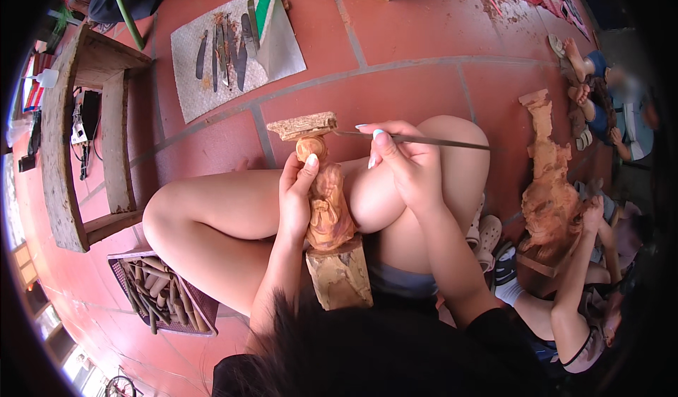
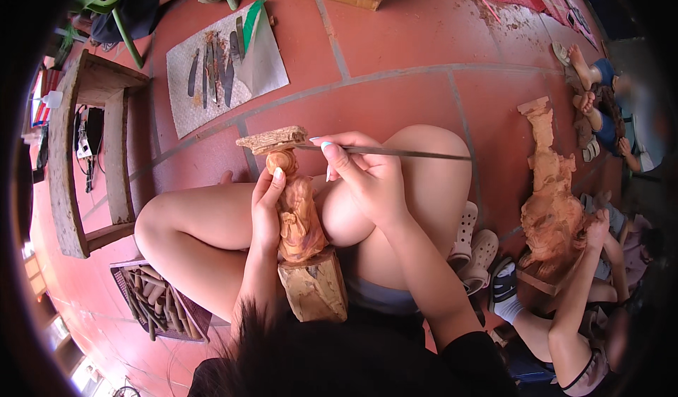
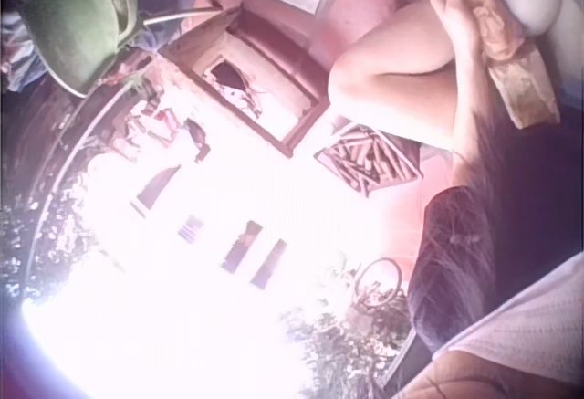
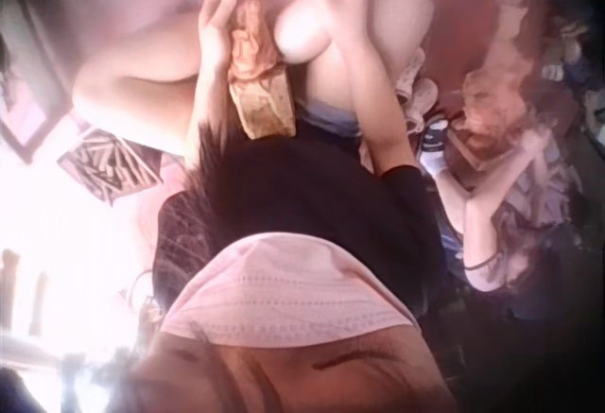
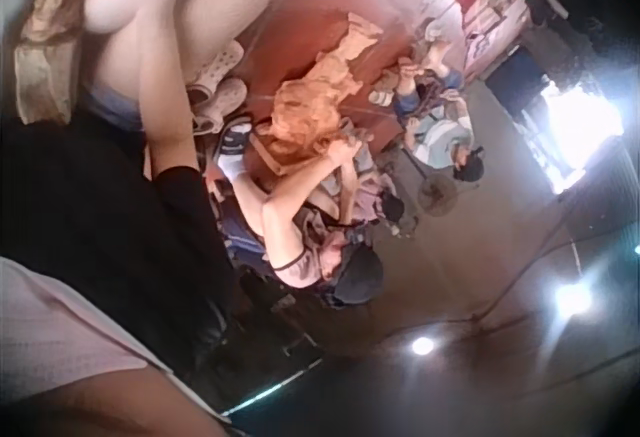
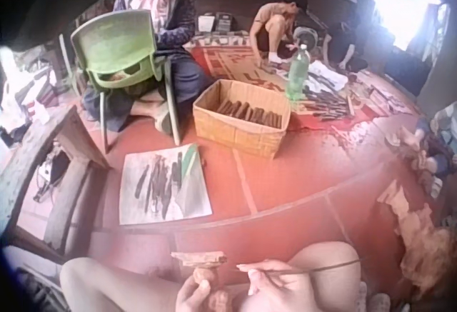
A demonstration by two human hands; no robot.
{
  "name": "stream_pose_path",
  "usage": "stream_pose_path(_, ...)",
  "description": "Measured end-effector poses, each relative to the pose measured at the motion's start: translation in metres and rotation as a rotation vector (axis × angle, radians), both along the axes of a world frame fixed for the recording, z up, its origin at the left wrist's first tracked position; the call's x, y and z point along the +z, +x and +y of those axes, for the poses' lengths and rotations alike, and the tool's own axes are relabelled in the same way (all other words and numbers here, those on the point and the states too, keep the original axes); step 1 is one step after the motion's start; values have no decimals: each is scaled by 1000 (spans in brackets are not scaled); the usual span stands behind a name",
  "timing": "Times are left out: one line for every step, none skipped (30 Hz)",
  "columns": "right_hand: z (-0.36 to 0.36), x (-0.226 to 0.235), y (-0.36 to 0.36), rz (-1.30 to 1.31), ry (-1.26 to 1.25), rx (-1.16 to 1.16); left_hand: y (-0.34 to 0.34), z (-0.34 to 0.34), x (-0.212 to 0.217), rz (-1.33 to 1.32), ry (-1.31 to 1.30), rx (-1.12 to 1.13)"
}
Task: The person sits on the floor and carves a wooden figurine using a chisel. They hold the wood in their left hand and use the chisel in their right hand to shape the piece, rotating it to access different sides.
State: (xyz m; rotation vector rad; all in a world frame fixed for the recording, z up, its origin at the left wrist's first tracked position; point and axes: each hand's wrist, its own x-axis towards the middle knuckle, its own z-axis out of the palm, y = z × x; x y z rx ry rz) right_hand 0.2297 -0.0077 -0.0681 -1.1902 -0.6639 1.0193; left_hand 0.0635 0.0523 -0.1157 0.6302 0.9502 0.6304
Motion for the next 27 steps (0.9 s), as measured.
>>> stream_pose_path(2,-2,-7,8,-18,-10,1,0,-2,-27,3,-12)
stream_pose_path(2,-6,-13,6,-27,-20,2,1,-2,-13,7,-15)
stream_pose_path(0,-10,-19,5,-37,-30,2,2,0,0,12,-18)
stream_pose_path(-1,-14,-24,6,-44,-34,3,3,3,15,19,-16)
stream_pose_path(-2,-17,-29,-73,-23,-56,4,3,5,9,5,1)
stream_pose_path(-2,-21,-35,-75,27,-96,3,3,3,-2,13,2)
stream_pose_path(-1,-25,-40,-83,79,-135,2,3,1,-18,23,4)
stream_pose_path(-2,-29,-43,-90,130,-173,1,2,-2,-33,33,6)
stream_pose_path(-2,-31,-41,-99,154,-157,-1,0,-7,-70,43,12)
stream_pose_path(0,-32,-38,-72,144,-115,-4,-1,-10,-89,45,7)
stream_pose_path(2,-33,-35,-45,133,-72,-7,-2,-13,-107,48,3)
stream_pose_path(4,-33,-33,-18,122,-29,-10,-3,-14,-125,50,0)
stream_pose_path(4,-29,-29,-30,55,21,-8,-4,-11,-94,92,-5)
stream_pose_path(2,-29,-31,-20,38,26,-9,-4,-11,-90,79,-13)
stream_pose_path(1,-31,-32,-11,21,32,-10,-4,-11,-87,65,-21)
stream_pose_path(0,-32,-33,0,9,43,-10,-4,-11,-82,57,-23)
stream_pose_path(-1,-34,-34,-38,25,24,-10,-4,-11,-93,63,-22)
stream_pose_path(-3,-36,-36,-76,42,5,-10,-5,-11,-105,69,-19)
stream_pose_path(-3,-38,-39,-111,57,-15,-11,-5,-12,-113,74,-19)
stream_pose_path(-2,-38,-42,-116,109,-56,-10,-5,-11,-126,68,-11)
stream_pose_path(0,-38,-45,-120,160,-98,-9,-4,-8,-139,62,-3)
stream_pose_path(0,-39,-48,-123,210,-141,-9,-4,-8,-151,54,3)
stream_pose_path(-1,-40,-48,-167,215,-119,-9,-4,-10,-157,63,-4)
stream_pose_path(-1,-40,-49,-211,220,-96,-9,-3,-11,-163,71,-12)
stream_pose_path(-2,-42,-49,-256,225,-77,-8,-3,-12,-168,78,-24)
stream_pose_path(-2,-43,-49,-271,216,-66,-8,-3,-12,-172,74,-24)
stream_pose_path(-1,-45,-48,-286,207,-55,-8,-3,-11,-175,69,-24)
